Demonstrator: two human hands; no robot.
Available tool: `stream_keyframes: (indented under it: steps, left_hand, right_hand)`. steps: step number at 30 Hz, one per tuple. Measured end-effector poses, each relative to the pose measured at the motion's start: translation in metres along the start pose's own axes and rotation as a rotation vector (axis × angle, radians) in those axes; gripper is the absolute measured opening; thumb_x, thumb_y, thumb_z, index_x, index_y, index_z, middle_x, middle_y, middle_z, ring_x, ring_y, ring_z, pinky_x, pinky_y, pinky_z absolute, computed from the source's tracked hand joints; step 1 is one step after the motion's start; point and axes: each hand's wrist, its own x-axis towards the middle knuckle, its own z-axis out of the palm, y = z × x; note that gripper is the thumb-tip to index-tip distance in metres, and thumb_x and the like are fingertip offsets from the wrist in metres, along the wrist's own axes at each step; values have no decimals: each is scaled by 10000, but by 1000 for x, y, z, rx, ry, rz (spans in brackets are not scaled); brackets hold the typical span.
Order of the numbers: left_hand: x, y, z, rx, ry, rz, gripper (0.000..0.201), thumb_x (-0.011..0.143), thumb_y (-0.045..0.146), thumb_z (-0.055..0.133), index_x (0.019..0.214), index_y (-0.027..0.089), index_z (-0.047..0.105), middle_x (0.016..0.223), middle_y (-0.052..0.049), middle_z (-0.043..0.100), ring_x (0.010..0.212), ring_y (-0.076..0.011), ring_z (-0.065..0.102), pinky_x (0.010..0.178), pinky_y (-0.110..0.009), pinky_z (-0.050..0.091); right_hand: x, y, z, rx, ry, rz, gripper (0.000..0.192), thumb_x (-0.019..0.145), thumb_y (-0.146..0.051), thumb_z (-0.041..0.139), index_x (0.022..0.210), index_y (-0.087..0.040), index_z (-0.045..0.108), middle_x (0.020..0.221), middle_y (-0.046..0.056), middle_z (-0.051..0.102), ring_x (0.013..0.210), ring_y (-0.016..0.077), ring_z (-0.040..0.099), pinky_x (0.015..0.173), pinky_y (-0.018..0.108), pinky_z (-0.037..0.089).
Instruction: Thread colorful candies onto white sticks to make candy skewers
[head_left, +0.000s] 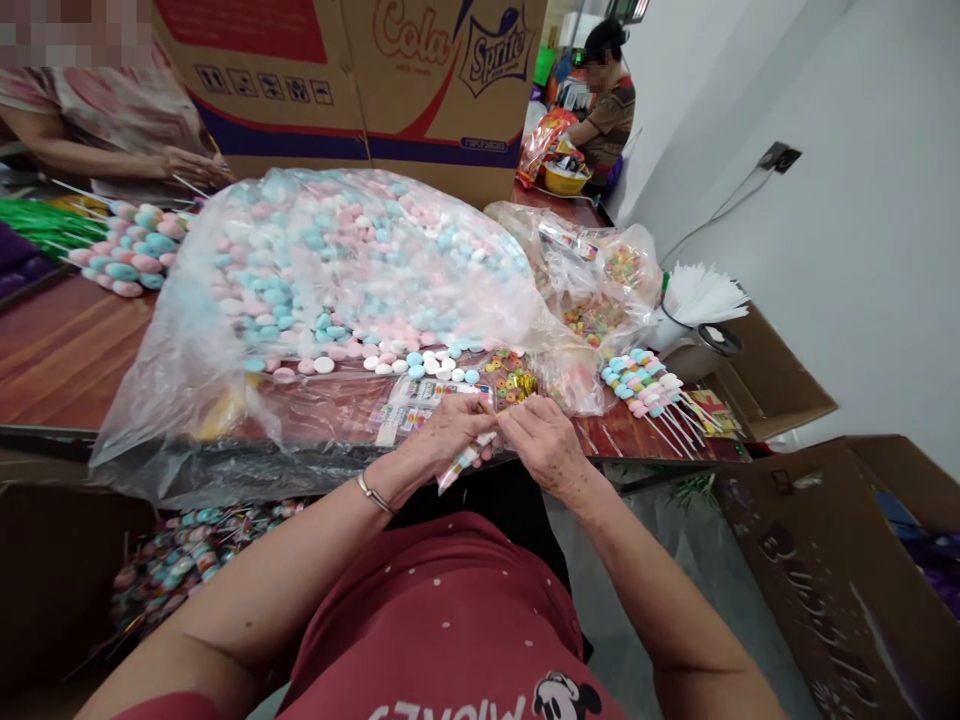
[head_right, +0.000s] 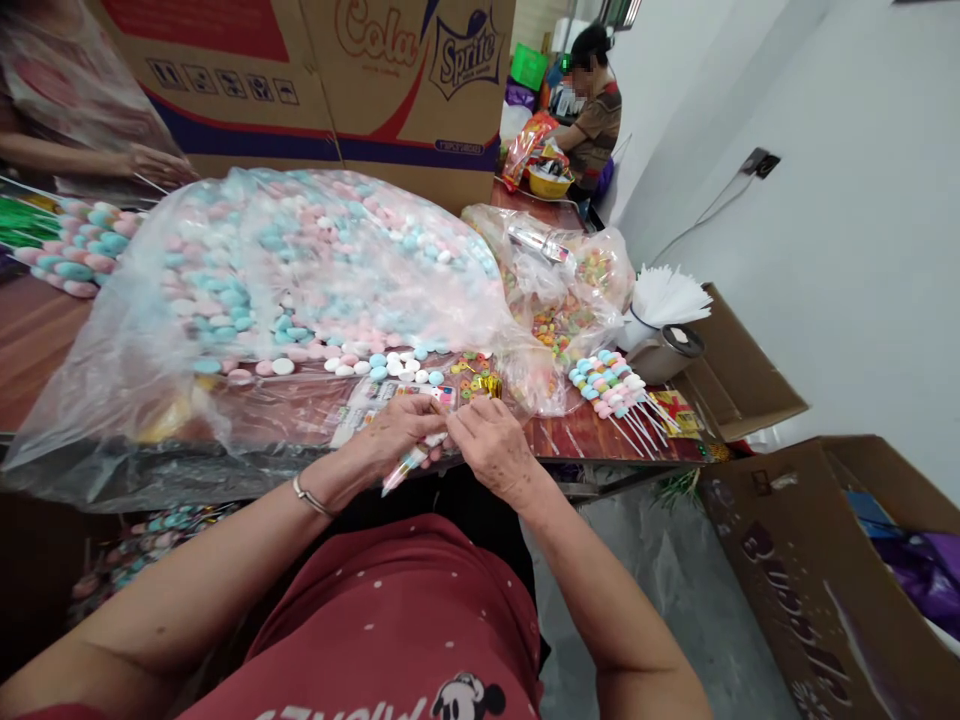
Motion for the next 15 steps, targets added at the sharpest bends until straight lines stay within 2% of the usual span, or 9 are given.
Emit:
stream_keyframes:
  steps: [2, 4, 8, 11, 15]
  left_hand:
    - [2, 5, -7, 183, -201, -106, 68, 602, 172, 675, 630, 151, 616, 519, -28, 651, 378, -126, 558, 326, -183, 412]
    - [3, 8, -14, 328, -387, -188, 46, 580, 120, 645, 617, 146, 649, 546, -44, 680, 398, -134, 582, 343, -187, 435]
    - [1, 7, -17, 405, -638, -298, 58, 579, 136, 680, 634, 152, 692, 567, -44, 702, 417, -139, 605, 371, -192, 458]
    - [-2, 5, -15, 398, -710, -350, 80, 581, 163, 709, 660, 163, 700, 553, -21, 694, 407, -126, 593, 375, -186, 453]
    - [-7, 6, -13, 401, -672, -341, 61, 587, 140, 688, 642, 163, 671, 542, -14, 681, 403, -125, 580, 370, -187, 433]
  right_hand:
    - [-2, 1, -5, -25, -54, -160, 279, 1000, -217, 376, 945, -142, 640, 939, 87, 641, 895, 207, 475, 804, 348, 400]
    - [-4, 0, -10, 44, -105, -277, 271, 1002, -204, 375, 940, -141, 632, 1040, 85, 640, 908, 193, 468, 817, 331, 403]
    - [-5, -4, -22, 227, -229, -366, 224, 996, -177, 408, 912, -150, 613, 983, 46, 640, 806, 146, 457, 750, 268, 391]
    - [-6, -8, -32, 251, -292, -366, 180, 991, -188, 435, 944, -170, 607, 907, 23, 631, 782, 139, 457, 721, 267, 369]
    - [-10, -14, -39, 173, -271, -354, 181, 990, -185, 425, 974, -185, 605, 872, 31, 607, 785, 155, 462, 717, 293, 352]
